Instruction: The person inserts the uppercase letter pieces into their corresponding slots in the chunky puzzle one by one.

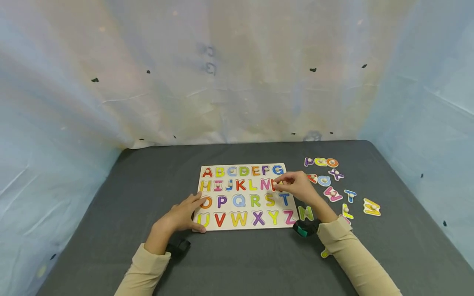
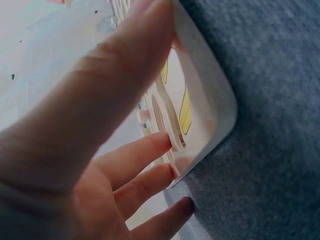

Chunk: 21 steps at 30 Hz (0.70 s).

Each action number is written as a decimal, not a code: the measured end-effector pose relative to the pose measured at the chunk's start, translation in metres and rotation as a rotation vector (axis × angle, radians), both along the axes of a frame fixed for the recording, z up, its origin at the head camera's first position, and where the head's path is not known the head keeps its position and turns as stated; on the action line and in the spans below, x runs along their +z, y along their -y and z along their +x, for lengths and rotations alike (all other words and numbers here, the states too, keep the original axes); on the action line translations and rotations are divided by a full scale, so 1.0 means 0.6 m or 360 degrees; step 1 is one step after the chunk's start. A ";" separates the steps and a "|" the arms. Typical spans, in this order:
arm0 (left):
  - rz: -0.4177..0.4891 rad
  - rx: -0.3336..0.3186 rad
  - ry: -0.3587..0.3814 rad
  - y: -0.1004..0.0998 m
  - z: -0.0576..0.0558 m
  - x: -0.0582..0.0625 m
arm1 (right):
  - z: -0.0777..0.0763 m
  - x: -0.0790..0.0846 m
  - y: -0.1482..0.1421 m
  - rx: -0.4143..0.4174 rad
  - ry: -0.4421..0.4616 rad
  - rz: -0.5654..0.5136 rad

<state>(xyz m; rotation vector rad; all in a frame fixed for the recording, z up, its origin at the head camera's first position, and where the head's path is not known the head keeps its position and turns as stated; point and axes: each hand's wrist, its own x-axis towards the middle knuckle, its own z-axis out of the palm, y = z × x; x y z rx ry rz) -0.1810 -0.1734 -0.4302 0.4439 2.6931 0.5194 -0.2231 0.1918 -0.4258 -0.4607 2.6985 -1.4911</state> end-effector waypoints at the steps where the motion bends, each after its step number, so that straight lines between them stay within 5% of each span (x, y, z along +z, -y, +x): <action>1: -0.0005 0.0000 -0.0001 0.001 0.000 -0.001 | -0.003 -0.001 0.010 -0.0002 -0.0007 0.0005; 21: -0.0048 -0.0054 0.0031 -0.001 -0.008 0.009 | -0.045 -0.033 0.146 -0.0163 0.0074 -0.0055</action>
